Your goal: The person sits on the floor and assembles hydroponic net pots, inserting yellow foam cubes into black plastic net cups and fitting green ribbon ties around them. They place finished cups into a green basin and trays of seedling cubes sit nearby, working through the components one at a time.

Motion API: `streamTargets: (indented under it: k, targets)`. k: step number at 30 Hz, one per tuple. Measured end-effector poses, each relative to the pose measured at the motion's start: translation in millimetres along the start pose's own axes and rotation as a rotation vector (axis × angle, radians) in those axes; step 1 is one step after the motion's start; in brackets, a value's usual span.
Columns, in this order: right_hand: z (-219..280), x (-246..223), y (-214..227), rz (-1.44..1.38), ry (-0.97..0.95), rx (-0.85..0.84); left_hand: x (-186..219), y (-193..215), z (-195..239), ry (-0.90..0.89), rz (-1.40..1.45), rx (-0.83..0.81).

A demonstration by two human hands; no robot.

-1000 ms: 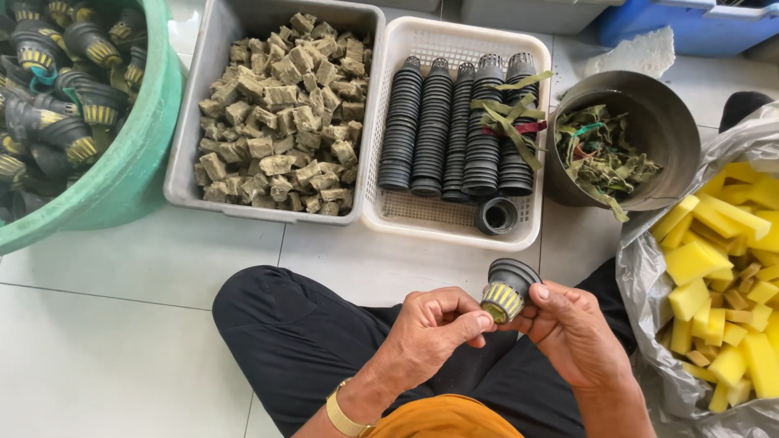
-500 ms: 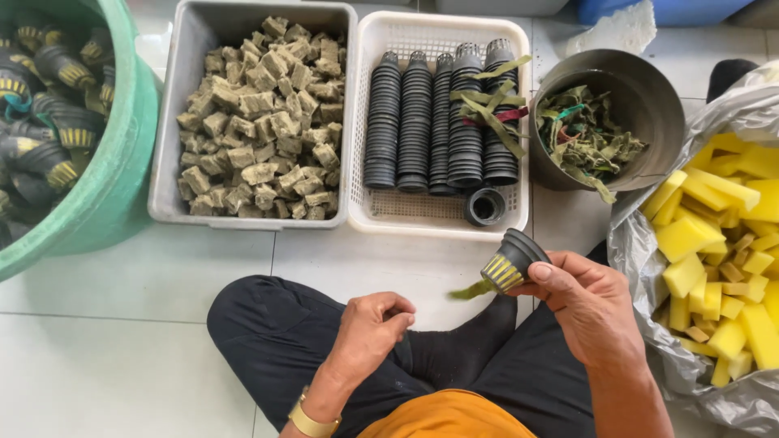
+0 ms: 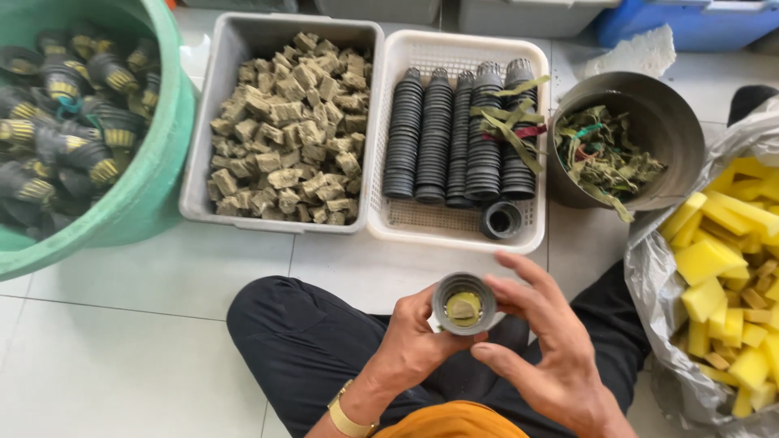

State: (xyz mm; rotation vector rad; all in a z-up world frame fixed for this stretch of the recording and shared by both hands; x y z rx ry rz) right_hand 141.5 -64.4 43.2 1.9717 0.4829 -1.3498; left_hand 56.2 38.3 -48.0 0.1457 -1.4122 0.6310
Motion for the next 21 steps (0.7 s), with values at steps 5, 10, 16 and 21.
streamTargets:
  k: [5, 10, 16, 21]
  targets:
    - [32, 93, -3, -0.21, -0.302, 0.135, -25, 2, 1, 0.096, 0.361, 0.069]
    - [43, 156, -14, -0.118, -0.326, 0.123, -35, 26, -1, 0.039, 0.476, 0.069]
    - [48, 218, 19, 0.286, -0.659, 0.172, 83, 166, -13, -0.128, 0.089, 0.497]
    - [66, 289, 23, 0.313, -0.71, 0.072, 191, 379, -4, -0.719, -0.191, 1.224]
Point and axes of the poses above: each hand's wrist, its own z-axis away from the middle knuckle, its own y-axis out of the back of the hand, x = y × z, the point moved 9 cm from there along -z, towards the middle knuckle, and after that the axes turned 8 degrees about x, right-handed, at the moved point
